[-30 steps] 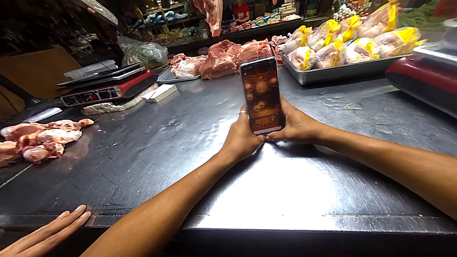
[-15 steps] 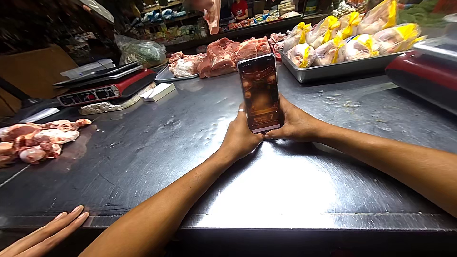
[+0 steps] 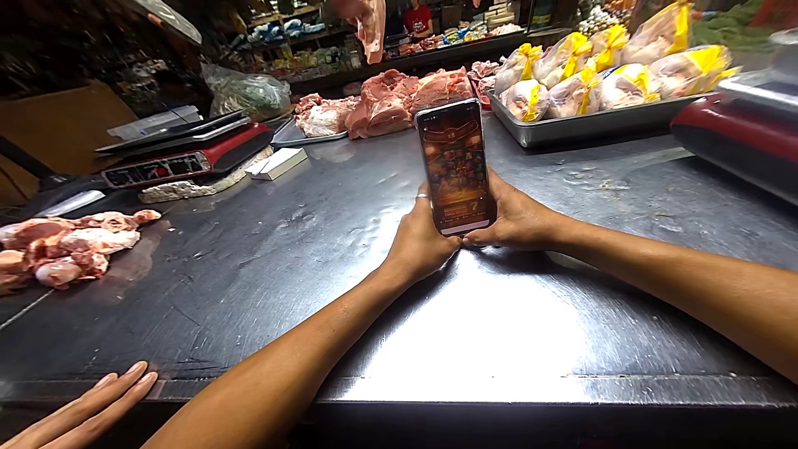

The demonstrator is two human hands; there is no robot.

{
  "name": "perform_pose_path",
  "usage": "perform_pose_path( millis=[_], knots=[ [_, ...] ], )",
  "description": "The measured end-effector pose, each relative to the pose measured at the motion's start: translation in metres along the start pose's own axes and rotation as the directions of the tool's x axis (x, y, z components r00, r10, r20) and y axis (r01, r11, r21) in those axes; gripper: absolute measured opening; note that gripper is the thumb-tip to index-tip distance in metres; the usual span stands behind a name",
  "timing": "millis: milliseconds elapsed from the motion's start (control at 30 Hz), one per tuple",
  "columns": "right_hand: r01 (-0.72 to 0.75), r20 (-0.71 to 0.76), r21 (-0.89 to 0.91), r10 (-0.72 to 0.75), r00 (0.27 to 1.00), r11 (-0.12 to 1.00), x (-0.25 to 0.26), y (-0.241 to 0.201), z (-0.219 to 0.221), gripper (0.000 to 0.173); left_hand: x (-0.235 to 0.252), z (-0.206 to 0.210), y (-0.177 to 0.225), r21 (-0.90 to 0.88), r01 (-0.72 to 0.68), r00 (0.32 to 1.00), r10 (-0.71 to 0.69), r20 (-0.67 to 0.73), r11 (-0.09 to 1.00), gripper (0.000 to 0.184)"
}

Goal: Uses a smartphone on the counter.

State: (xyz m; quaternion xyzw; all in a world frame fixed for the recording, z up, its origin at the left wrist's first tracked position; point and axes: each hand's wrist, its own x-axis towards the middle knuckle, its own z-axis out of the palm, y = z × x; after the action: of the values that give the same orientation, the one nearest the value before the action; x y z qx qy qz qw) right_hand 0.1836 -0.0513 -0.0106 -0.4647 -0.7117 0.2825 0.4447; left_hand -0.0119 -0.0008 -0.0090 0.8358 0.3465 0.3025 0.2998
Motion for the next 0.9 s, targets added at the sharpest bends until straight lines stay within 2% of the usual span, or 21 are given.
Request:
perform_pose_path(
  millis=[400, 900],
  knots=[
    [0.038, 0.003, 0.009, -0.038, 0.999, 0.999, 0.0010, 0.0067, -0.0004, 0.096, 0.0009, 0.0003, -0.0027, -0.020, -0.006, 1.000, 0.006, 0.006, 1.000, 0.102],
    [0.015, 0.013, 0.053, -0.015, 1.000, 0.998, 0.0008, 0.0049, 0.0001, 0.095, -0.0006, -0.0004, 0.0002, -0.010, 0.007, 1.000, -0.007, 0.001, 1.000, 0.100]
  ],
)
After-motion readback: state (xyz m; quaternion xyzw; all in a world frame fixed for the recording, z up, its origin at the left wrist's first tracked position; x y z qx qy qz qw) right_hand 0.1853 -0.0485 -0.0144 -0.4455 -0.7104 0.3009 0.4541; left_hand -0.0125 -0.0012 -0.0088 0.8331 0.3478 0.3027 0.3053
